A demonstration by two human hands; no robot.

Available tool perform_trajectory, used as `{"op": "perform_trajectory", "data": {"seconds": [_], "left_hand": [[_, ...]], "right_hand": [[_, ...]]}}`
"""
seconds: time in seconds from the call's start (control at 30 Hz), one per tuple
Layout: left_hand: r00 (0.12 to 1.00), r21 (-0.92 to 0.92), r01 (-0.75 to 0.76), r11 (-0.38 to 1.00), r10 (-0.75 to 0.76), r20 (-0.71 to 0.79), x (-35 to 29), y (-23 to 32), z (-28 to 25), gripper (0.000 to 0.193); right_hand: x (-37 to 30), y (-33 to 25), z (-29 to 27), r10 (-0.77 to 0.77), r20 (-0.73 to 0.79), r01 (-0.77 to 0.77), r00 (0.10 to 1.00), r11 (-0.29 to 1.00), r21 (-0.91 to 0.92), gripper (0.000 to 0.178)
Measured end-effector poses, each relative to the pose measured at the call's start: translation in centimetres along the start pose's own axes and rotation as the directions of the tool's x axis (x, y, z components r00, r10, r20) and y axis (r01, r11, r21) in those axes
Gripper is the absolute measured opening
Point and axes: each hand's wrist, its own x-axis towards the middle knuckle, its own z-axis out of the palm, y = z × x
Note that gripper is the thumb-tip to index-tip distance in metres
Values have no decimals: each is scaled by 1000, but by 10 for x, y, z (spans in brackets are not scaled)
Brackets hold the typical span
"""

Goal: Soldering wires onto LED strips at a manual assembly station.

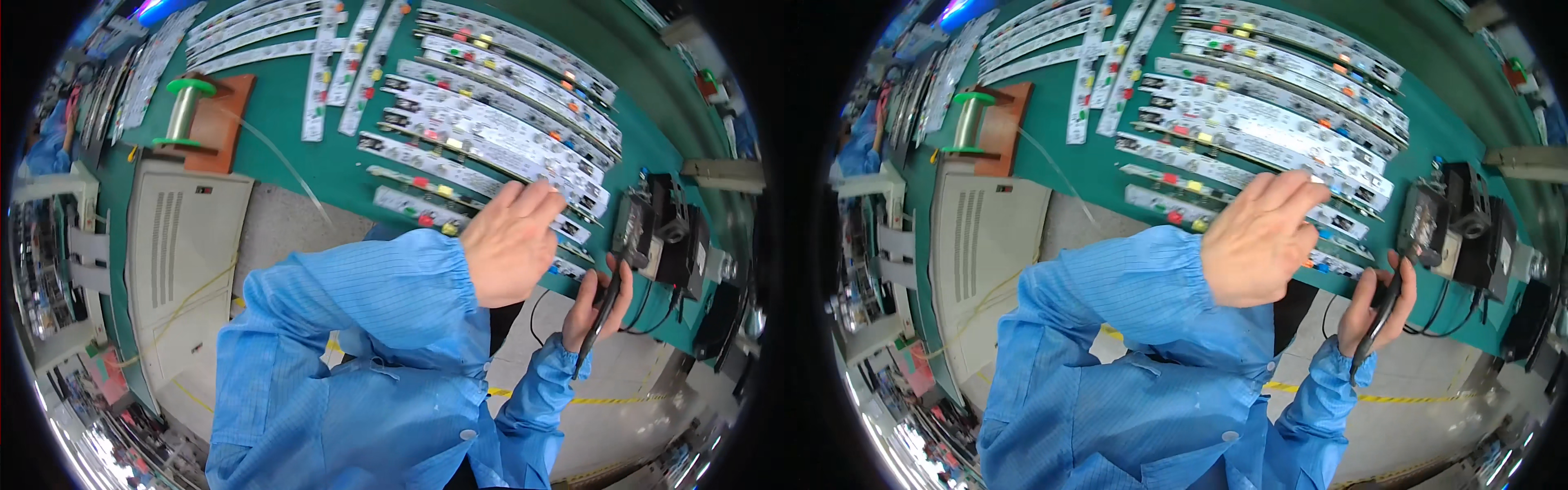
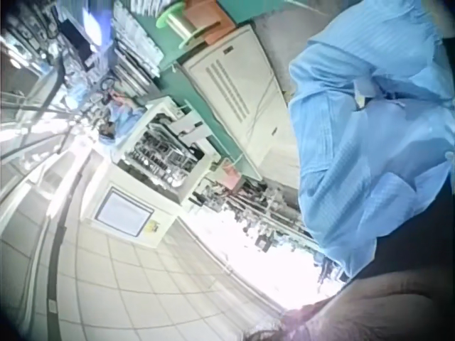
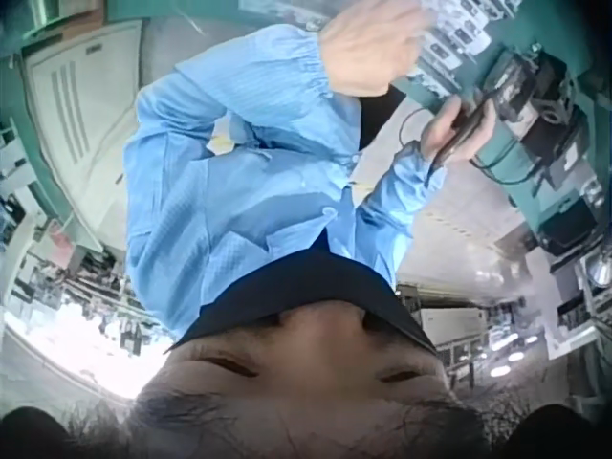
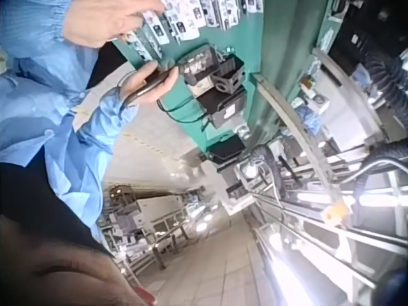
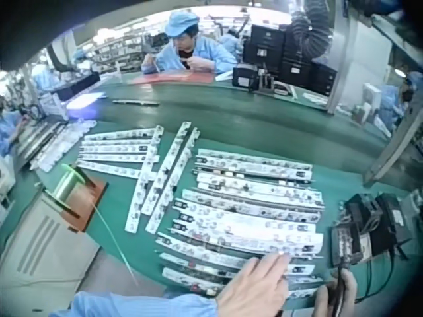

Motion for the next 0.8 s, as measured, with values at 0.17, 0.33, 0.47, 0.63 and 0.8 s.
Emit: {"op": "perform_trajectory", "data": {"seconds": [0.17,0.33,0.47,0.63,0.8], "left_hand": [[1000,54,23,998,-24,8,-4,-2,1,14],[994,167,-98,981,104,-24,-4,-7,7,12],[971,259,-161,952,200,-132,-9,-8,5,17],[983,240,-68,968,107,-152,-40,-2,-18,25],[989,310,-22,950,67,-135,-57,-18,-29,29]], "right_hand": [[9,-2,8,36,65,-36,997,999,6,44],[8,-4,8,-54,47,61,997,982,-181,43],[11,-4,9,-114,-15,109,993,977,-184,42],[11,-1,7,-109,-21,104,994,976,-189,43],[10,-2,9,-136,-17,129,991,971,-202,43]]}}
